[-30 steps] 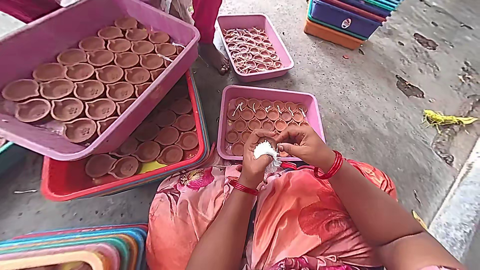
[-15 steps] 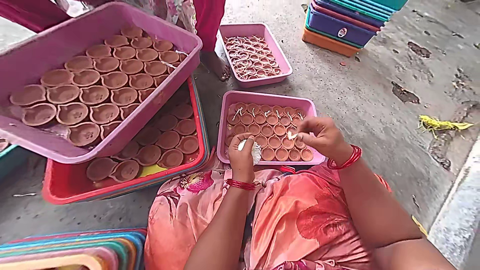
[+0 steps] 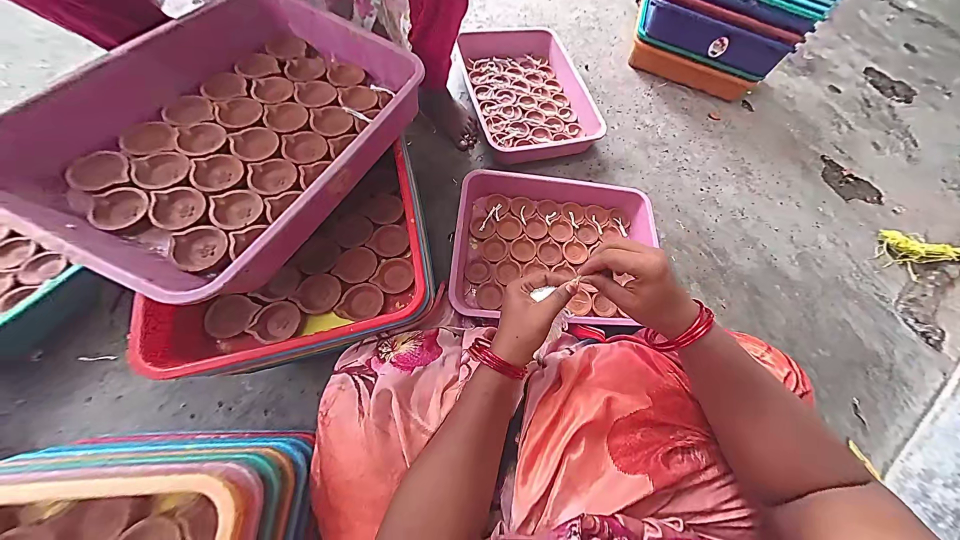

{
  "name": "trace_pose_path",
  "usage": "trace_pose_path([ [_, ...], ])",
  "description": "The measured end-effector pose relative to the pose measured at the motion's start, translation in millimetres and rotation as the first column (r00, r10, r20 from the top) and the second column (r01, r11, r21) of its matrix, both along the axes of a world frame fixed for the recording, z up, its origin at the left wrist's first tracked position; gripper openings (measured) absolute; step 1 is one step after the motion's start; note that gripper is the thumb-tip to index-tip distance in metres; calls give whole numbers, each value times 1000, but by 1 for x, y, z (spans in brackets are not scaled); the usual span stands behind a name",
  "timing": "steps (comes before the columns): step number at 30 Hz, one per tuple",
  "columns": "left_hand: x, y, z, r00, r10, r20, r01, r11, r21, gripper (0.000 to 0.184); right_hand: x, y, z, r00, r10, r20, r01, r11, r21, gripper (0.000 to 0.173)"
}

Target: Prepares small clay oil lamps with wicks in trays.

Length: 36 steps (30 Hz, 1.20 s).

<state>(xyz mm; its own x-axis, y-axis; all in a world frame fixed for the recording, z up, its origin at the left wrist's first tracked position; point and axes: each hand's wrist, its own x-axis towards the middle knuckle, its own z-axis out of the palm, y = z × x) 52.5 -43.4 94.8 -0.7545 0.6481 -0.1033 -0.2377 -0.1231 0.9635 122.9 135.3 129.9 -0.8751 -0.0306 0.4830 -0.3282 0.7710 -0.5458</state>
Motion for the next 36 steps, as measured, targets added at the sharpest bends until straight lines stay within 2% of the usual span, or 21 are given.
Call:
trace_pose_path([
  [2, 1, 2, 3, 990, 53, 128, -53, 999, -5, 7, 1, 3, 2, 1000, 10, -1, -10, 1000, 1, 12],
  [5, -2, 4, 1, 936, 175, 304, -169, 985, -47, 11, 2, 8, 7, 975, 206, 84, -199, 977, -79, 14],
  [6, -3, 4, 0, 925, 185, 333, -179, 983, -50, 12, 2, 7, 7, 960, 254, 114, -245, 965, -89, 15],
  [8, -3, 2, 1, 929, 133, 346, -132, 991, -26, 14, 1, 2, 4, 968, 230, 105, -227, 973, -44, 15],
  [11, 0, 2, 3, 949, 6, 314, -13, 1000, 21, 12, 0, -4, -3, 996, 88, 9, -89, 994, 63, 14],
  [13, 1, 3, 2, 957, -23, 288, 12, 999, 40, 11, -1, -3, -4, 998, 61, -24, -59, 996, 71, 12],
  [18, 0, 1, 1, 986, -33, 163, 30, 999, 20, 10, -1, -3, -6, 998, 55, -36, -52, 995, 83, 14],
  [23, -1, -1, 2, 991, -46, 128, 49, 998, -25, 9, -3, -1, -6, 991, 119, -62, -106, 978, 178, 23],
  [26, -2, 0, 1, 996, -93, -16, 90, 989, -114, 7, -6, 0, -9, 991, 114, -69, -95, 968, 234, 23],
  [29, -4, 1, 6, 936, -261, -235, 162, 915, -369, 20, -7, 0, -11, 996, 82, -20, -73, 955, 287, 21],
  [31, -5, 3, 6, 887, -367, -279, 185, 838, -513, 29, -17, 6, -13, 996, 71, 53, -83, 959, 272, 20],
  [33, -7, 6, 3, 860, -465, -211, 256, 750, -610, 34, -37, 18, -17, 984, 57, 170, -92, 974, 209, 18],
  [36, -3, 14, -3, 816, -567, -110, 365, 654, -663, 35, -84, 37, -34, 950, -10, 313, -48, 983, 175, 13],
])
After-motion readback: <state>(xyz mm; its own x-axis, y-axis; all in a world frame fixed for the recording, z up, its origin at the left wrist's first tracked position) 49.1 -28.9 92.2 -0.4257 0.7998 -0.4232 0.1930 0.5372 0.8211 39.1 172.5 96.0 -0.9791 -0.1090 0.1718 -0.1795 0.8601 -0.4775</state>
